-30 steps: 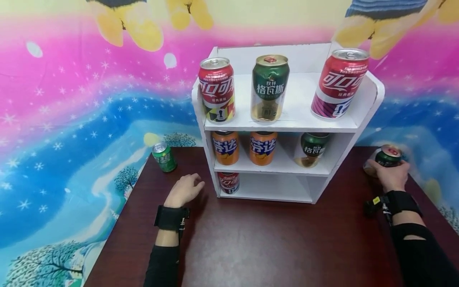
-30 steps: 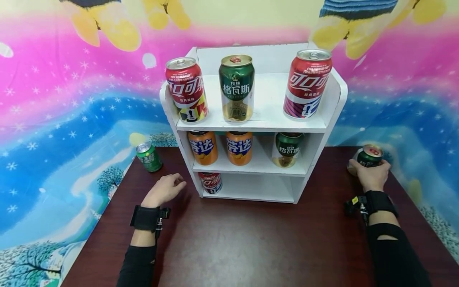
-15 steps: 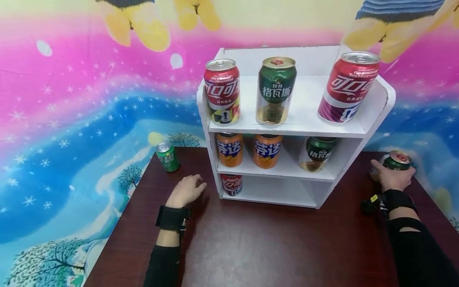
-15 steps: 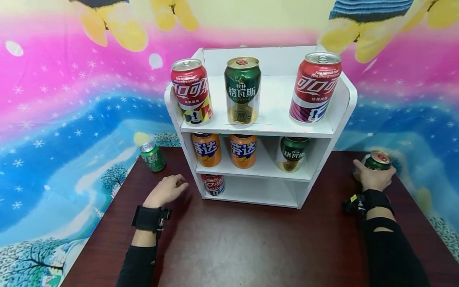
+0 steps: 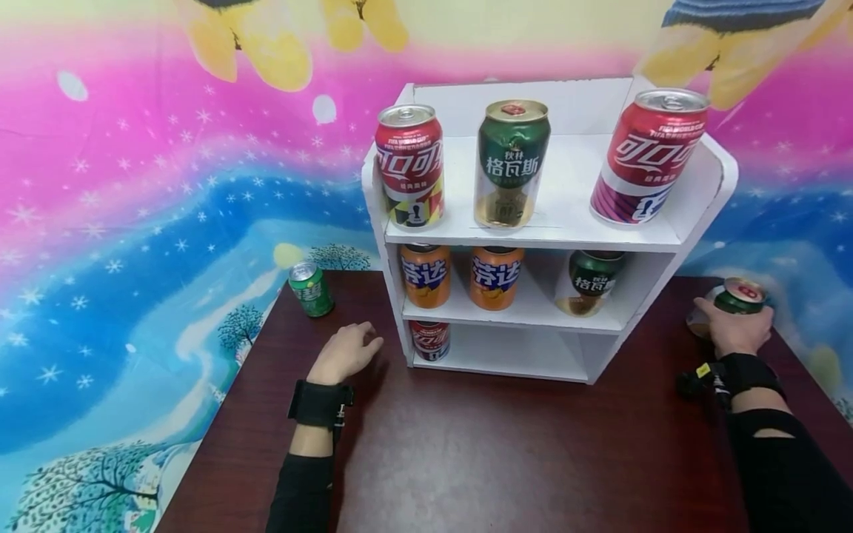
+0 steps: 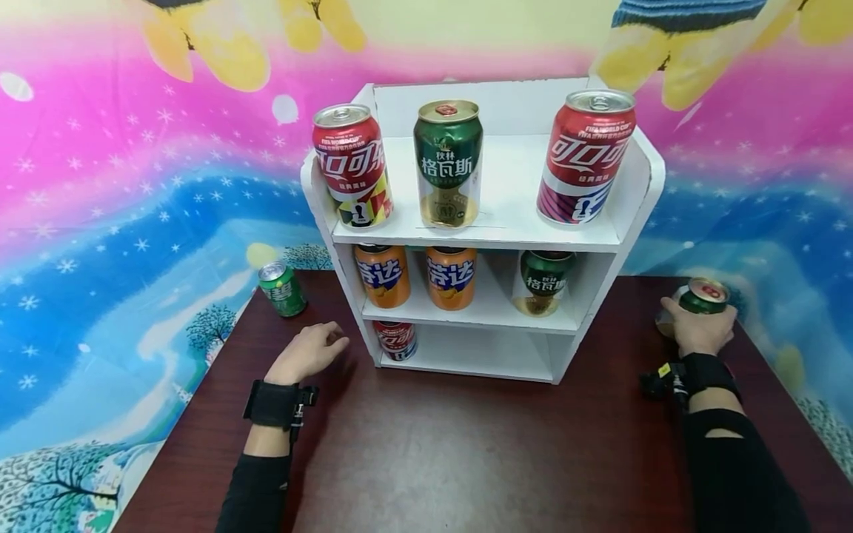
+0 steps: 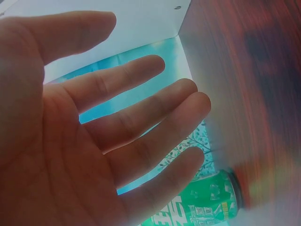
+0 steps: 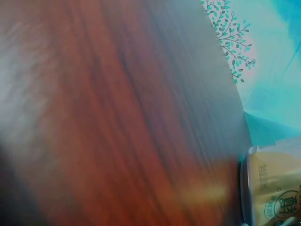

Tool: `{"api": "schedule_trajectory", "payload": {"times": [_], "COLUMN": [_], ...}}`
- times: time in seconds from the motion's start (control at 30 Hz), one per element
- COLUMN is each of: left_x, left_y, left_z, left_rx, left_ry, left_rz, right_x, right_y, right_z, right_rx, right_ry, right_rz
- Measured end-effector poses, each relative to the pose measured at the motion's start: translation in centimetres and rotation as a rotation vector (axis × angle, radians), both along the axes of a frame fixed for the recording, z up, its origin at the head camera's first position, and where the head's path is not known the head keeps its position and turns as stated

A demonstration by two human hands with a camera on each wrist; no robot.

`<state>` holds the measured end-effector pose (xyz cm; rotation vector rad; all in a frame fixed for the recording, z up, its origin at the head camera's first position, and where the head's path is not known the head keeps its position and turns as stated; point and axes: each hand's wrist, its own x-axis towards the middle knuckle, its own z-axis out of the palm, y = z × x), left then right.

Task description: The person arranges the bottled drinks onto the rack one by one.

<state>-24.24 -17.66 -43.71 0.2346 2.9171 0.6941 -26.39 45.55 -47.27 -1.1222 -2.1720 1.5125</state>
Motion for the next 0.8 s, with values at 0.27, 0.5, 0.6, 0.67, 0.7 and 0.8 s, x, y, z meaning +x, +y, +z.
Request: {"api": "schedule_trajectory", "payload": {"times": [0.27,0.5,0.6,0.67,0.7,0.8], "left_x": [0.1,0.1,0.1,0.1,0.0,0.0], "left_y": [0.2,0.4,0.5,0.5,0.5,0.5], "left_z": [-0.1,0.0,0.0,0.0,0.0,0.0], "left_rx": [-0.004,-0.006,-0.011,-0.013,-0.012,-0.01], "left_ry": [-0.009,-0.017,-0.022,-0.026,-0.027,-0.03], "left_rz": [0.005,-0.004,-0.008,-0.011,-0.011,-0.01], "right_x": [1.6,3.6,4.4,5.0,5.3,6.2], "right_y": [-0.4,-1.6,-2.4,-3.0,-3.2,-4.0], "right_z": [0.0,0.1,0.5,0.8,1.0,1.6], "right_rx": [0.158,0.305,0.34,0.368,0.38,0.387], "right_ry": [0.011,0.085,0.125,0.139,0.144,0.167], "right_rz": [0.158,0.382,0.475,0.525,0.544,0.594]}}
